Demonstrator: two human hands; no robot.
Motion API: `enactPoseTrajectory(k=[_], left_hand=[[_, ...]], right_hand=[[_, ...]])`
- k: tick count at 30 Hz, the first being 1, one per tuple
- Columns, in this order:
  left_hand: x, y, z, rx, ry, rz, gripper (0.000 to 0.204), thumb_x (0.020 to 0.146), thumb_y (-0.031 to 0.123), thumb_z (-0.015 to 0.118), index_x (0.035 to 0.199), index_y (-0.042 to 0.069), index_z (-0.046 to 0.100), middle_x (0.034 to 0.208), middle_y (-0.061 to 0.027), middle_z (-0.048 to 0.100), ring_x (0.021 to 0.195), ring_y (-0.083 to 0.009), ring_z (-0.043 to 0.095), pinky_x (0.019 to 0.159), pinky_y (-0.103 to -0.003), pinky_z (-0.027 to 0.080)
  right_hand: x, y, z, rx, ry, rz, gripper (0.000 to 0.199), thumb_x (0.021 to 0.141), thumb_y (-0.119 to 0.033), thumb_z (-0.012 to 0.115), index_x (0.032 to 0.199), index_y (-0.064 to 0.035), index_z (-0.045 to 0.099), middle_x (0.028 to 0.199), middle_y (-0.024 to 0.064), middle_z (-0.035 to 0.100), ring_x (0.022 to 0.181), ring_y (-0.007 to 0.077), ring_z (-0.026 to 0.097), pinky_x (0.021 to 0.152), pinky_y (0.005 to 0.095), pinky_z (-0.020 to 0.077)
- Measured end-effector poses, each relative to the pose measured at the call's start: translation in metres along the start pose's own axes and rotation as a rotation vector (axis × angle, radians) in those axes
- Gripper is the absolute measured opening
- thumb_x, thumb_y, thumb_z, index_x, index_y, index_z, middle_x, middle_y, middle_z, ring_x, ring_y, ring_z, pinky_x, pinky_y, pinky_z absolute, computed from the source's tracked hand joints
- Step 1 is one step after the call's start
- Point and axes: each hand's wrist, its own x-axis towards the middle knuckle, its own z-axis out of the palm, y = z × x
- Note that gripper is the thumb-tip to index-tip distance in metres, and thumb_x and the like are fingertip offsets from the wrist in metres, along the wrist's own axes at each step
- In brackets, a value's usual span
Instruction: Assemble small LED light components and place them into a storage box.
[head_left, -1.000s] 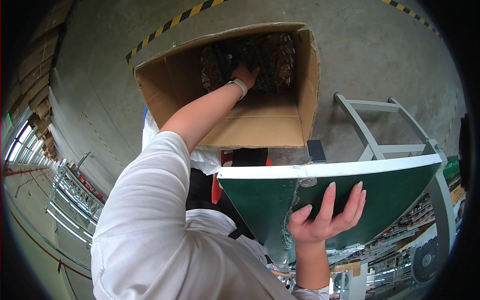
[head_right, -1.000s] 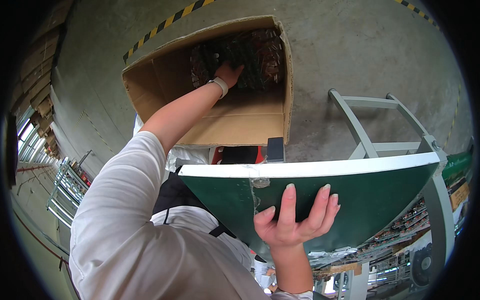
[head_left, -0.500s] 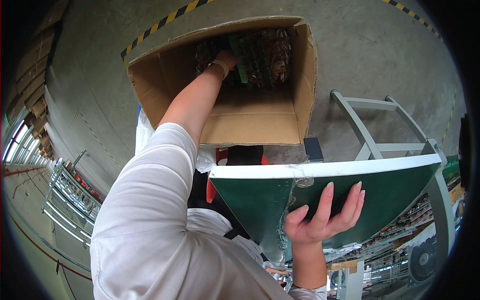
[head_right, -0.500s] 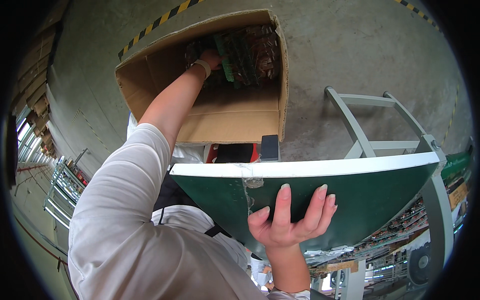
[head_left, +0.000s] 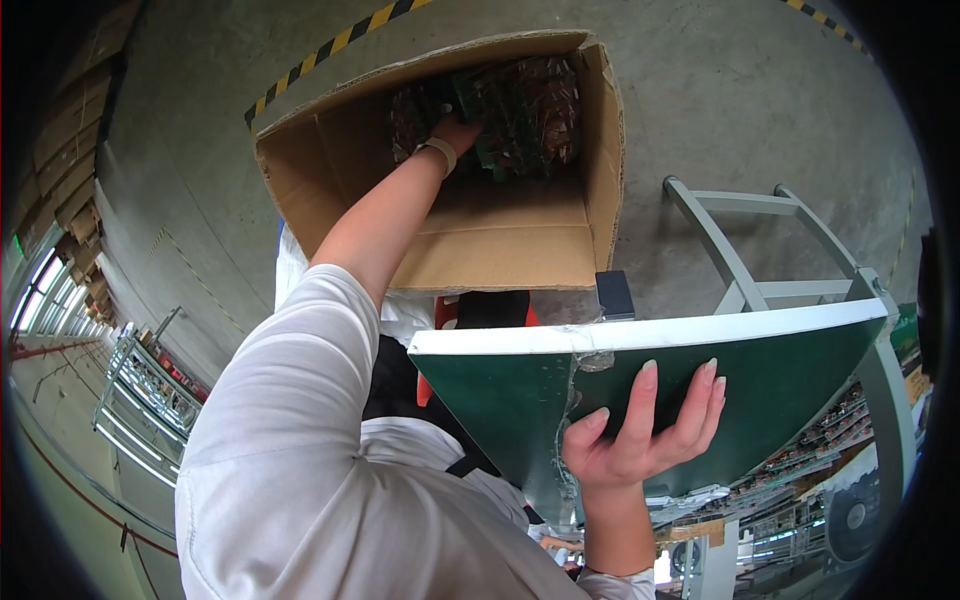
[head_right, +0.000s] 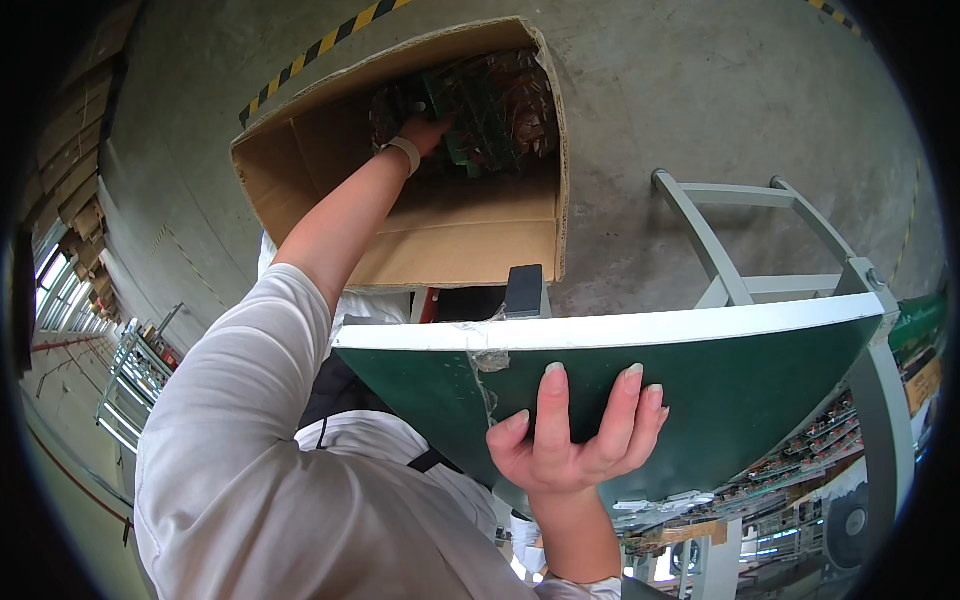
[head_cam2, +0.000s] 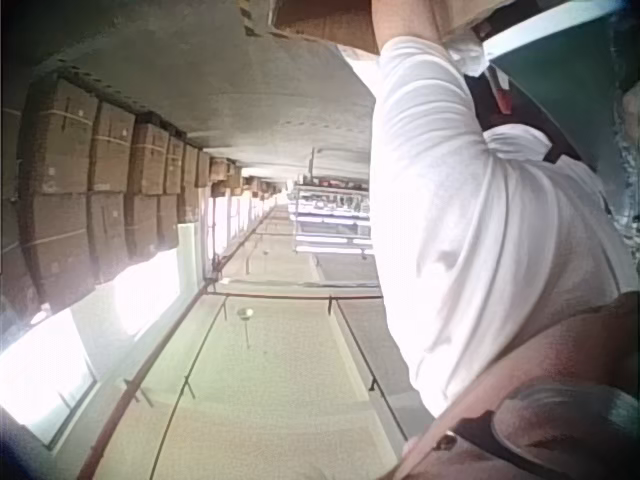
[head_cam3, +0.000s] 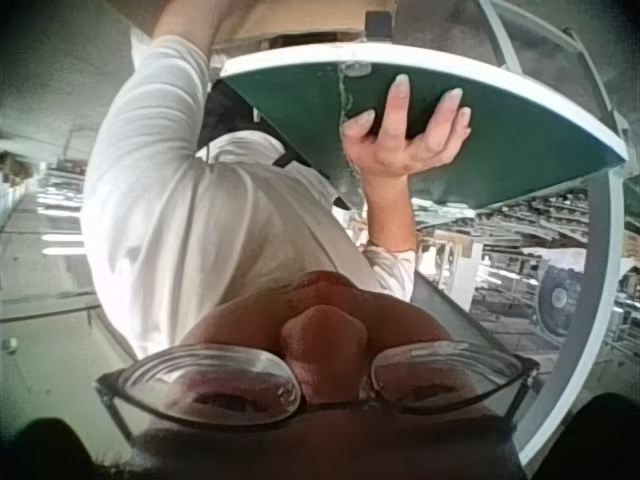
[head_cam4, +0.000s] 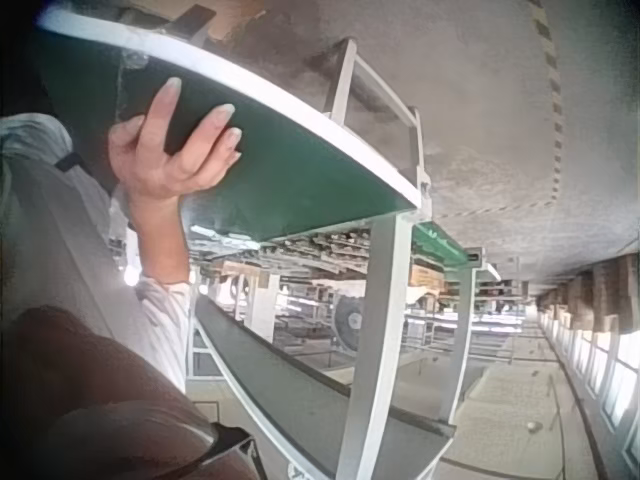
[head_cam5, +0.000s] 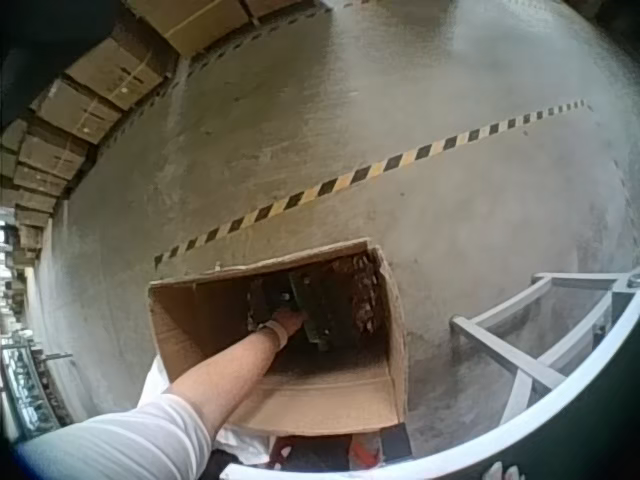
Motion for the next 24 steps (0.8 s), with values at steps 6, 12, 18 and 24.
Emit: enactPoseTrajectory(k=[6,12,18,24], left_hand=[[-0.014,-0.025,-0.045,0.392,-0.037,-0.207,0.049,0.086,0.048,0.068,0.112,0.007,0.074,0.104,-0.0230,0.073,0.097,-0.0359,0.070,0.092,-0.042,0.054],[-0.181,0.072,-0.069,0.056,-0.130,-0.288,0.037,0.085,0.033,0.064,0.113,0.011,0.075,0.106,-0.0137,0.076,0.100,-0.0297,0.072,0.094,-0.037,0.054],[-0.379,0.042,-0.179,0.036,-0.047,-0.059,0.023,0.093,0.018,0.059,0.111,0.007,0.069,0.090,-0.0118,0.073,0.086,-0.0249,0.072,0.080,-0.036,0.055],[-0.504,-0.056,-0.275,0.041,-0.013,-0.086,0.025,0.091,0.019,0.059,0.112,0.009,0.069,0.094,-0.0135,0.073,0.085,-0.0288,0.071,0.079,-0.040,0.055]], right_hand=[[0.011,-0.011,0.003,0.104,0.109,0.024,0.044,0.095,-0.034,0.048,0.127,-0.0133,0.070,0.144,0.0267,0.052,0.134,0.0441,0.045,0.111,0.0533,0.0366],[-0.002,-0.002,0.005,0.024,0.095,0.058,0.051,0.087,-0.026,0.055,0.136,-0.0158,0.066,0.149,0.0196,0.050,0.135,0.0402,0.046,0.112,0.0502,0.0374],[0.008,-0.008,0.004,0.132,0.182,-0.006,0.055,0.086,-0.026,0.060,0.141,-0.0195,0.062,0.153,0.0113,0.048,0.138,0.0368,0.045,0.114,0.0492,0.0356],[-0.028,-0.014,-0.011,0.702,0.483,0.322,0.045,0.100,-0.009,0.055,0.146,-0.0088,0.054,0.145,0.0118,0.052,0.132,0.0199,0.050,0.102,0.0322,0.0463]])
